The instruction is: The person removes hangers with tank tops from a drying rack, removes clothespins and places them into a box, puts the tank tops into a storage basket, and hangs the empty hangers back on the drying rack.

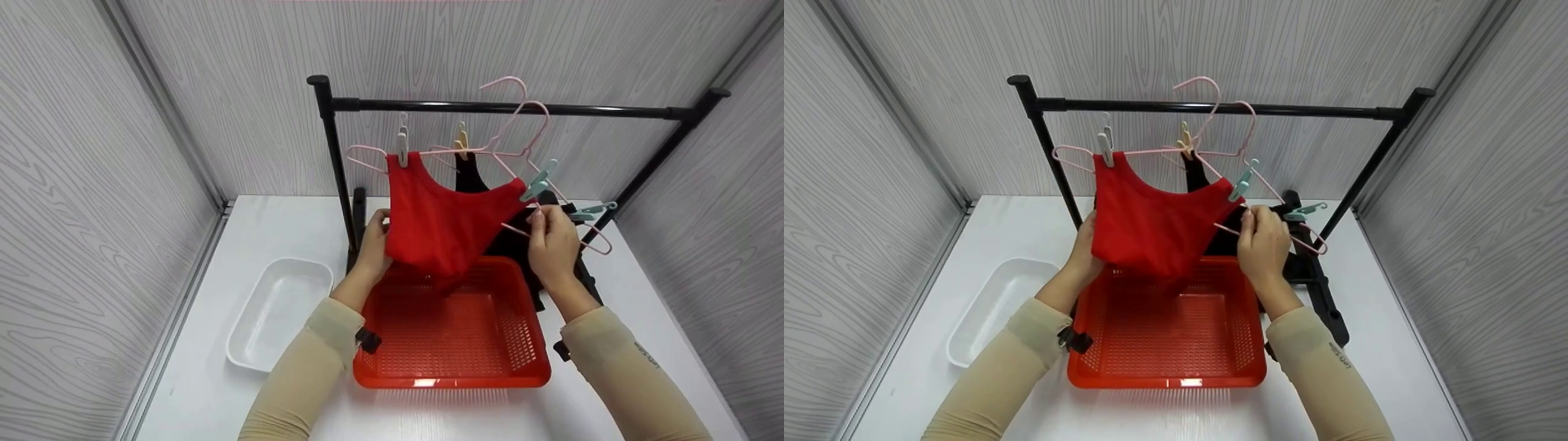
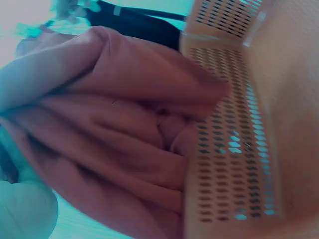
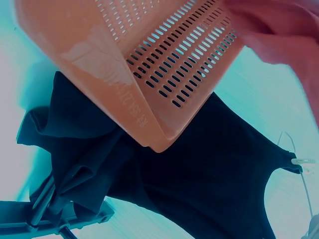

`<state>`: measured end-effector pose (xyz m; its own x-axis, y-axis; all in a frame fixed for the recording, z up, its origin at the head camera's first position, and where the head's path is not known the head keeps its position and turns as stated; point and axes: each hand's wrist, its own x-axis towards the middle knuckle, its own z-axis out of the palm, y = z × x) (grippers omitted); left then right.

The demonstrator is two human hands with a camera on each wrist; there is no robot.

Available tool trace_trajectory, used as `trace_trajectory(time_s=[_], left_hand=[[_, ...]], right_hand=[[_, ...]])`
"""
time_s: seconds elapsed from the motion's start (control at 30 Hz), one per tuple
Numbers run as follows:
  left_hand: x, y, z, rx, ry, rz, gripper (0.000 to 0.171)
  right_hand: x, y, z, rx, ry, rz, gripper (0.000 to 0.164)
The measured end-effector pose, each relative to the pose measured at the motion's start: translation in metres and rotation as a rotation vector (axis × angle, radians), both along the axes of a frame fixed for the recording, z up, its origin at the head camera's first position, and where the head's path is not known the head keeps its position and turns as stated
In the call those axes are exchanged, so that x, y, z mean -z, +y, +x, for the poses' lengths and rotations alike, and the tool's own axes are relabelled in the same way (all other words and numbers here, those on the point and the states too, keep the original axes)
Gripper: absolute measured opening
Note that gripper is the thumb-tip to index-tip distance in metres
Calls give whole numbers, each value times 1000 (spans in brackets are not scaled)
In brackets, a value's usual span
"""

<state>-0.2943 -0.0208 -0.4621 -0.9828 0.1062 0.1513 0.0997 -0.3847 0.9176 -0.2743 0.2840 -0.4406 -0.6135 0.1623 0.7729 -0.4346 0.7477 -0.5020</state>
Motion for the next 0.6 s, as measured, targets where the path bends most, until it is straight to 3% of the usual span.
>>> trace_trajectory(time_s=[0.03, 0.13, 0.27, 0.4, 0.6], left_hand=[[5, -1, 0, 16, -13, -45, 16], [20, -4, -1, 28, 32, -330, 32], [32, -7, 0, 24, 154, -773, 45], [41, -5, 3, 52, 186, -947, 33], [52, -3, 3, 44, 197, -1039, 29]], right_hand=[[1, 0, 0, -2, 1, 7, 23], [2, 1, 1, -5, 8, 25, 22], [4, 2, 1, 0, 8, 27, 22], [6, 3, 1, 7, -2, 20, 22], [8, 3, 1, 15, 4, 32, 22]])
